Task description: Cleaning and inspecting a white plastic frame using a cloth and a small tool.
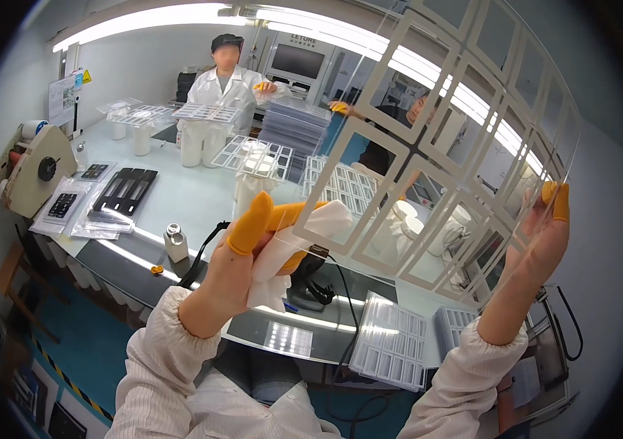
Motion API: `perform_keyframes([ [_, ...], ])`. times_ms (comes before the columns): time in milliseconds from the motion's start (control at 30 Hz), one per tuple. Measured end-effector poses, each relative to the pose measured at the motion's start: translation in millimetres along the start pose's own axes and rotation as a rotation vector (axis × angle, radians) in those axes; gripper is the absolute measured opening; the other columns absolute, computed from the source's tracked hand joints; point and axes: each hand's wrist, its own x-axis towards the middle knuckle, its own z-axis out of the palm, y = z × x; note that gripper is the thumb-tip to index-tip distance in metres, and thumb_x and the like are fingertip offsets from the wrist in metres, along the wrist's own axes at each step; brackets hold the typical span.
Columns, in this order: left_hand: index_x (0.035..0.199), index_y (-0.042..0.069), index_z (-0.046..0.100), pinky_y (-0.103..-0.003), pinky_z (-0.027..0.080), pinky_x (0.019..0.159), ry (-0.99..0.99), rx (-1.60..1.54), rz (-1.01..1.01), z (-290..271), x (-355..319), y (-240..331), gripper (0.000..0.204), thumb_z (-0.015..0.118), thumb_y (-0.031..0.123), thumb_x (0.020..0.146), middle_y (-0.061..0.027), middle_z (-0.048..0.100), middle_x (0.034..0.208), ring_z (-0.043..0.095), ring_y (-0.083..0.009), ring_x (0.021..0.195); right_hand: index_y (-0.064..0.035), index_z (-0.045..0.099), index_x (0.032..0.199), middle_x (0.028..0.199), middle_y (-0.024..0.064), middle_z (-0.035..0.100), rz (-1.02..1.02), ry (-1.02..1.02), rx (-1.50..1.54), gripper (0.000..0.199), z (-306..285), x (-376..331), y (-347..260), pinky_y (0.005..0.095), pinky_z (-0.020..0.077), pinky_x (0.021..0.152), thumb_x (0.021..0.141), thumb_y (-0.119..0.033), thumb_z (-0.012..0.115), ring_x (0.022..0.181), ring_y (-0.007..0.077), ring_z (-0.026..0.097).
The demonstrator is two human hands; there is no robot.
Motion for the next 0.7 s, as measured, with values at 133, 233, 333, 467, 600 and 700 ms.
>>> perform_keyframes([
  [133,0.119,-0.004,0.038,-0.017,0.04,0.047,-0.171,-0.178,-0.208,11,22,-9,0.077,0.025,0.062,0.08,-0.0083,0.051,0.081,0.046,-0.0085,0.058,-0.0035,0.055,0.086,0.079,0.0029,0.053,0.007,0.009,0.035,0.018,2,-1,-4,0.0302,0.036,0.087,0.084,-0.02,0.051,0.077,0.0112,0.05],
  [233,0.119,-0.003,0.038,-0.017,0.039,0.048,-0.163,-0.241,-0.276,17,25,-18,0.08,0.023,0.065,0.079,-0.01,0.049,0.085,0.044,-0.0092,0.058,-0.0036,0.056,0.086,0.079,0.0023,0.053,0.016,0.007,0.039,0.017,7,0,-6,0.03,0.036,0.088,0.084,-0.02,0.052,0.077,0.0108,0.05],
  [333,0.118,0.001,0.042,-0.023,0.044,0.062,-0.333,-0.375,-0.262,10,25,-27,0.064,0.024,0.053,0.086,-0.0092,0.054,0.088,0.052,-0.0135,0.07,-0.0041,0.055,0.086,0.079,0.0013,0.053,0.025,-0.032,0.049,0.016,-1,3,-9,0.0293,0.0367,0.087,0.083,-0.02,0.053,0.077,0.0103,0.05],
  [467,0.116,0.001,0.043,-0.019,0.037,0.055,-0.358,-0.346,-0.2,13,21,-20,0.073,0.025,0.062,0.08,-0.0042,0.05,0.078,0.044,-0.0092,0.061,-0.005,0.055,0.085,0.079,0.0008,0.053,0.003,0.05,-0.042,0.016,-2,2,-16,0.0287,0.0367,0.085,0.084,-0.021,0.052,0.077,0.0101,0.05],
  [600,0.115,0.001,0.044,-0.018,0.032,0.052,-0.351,-0.256,-0.109,16,20,-9,0.078,0.023,0.066,0.077,-0.0022,0.048,0.074,0.04,-0.0078,0.058,-0.0053,0.054,0.084,0.079,0.0015,0.053,0.001,0.129,-0.071,0.017,-3,4,-13,0.0282,0.0366,0.084,0.085,-0.021,0.051,0.077,0.0107,0.05],
  [700,0.114,0.001,0.044,-0.018,0.035,0.052,-0.395,-0.169,-0.046,13,21,-7,0.073,0.028,0.063,0.08,-0.0024,0.048,0.074,0.042,-0.0073,0.059,0.0,0.055,0.081,0.075,0.0032,0.049,-0.013,0.14,-0.013,0.018,5,-1,-13,0.0203,0.039,0.075,0.082,-0.018,0.054,0.07,0.0104,0.046],
])
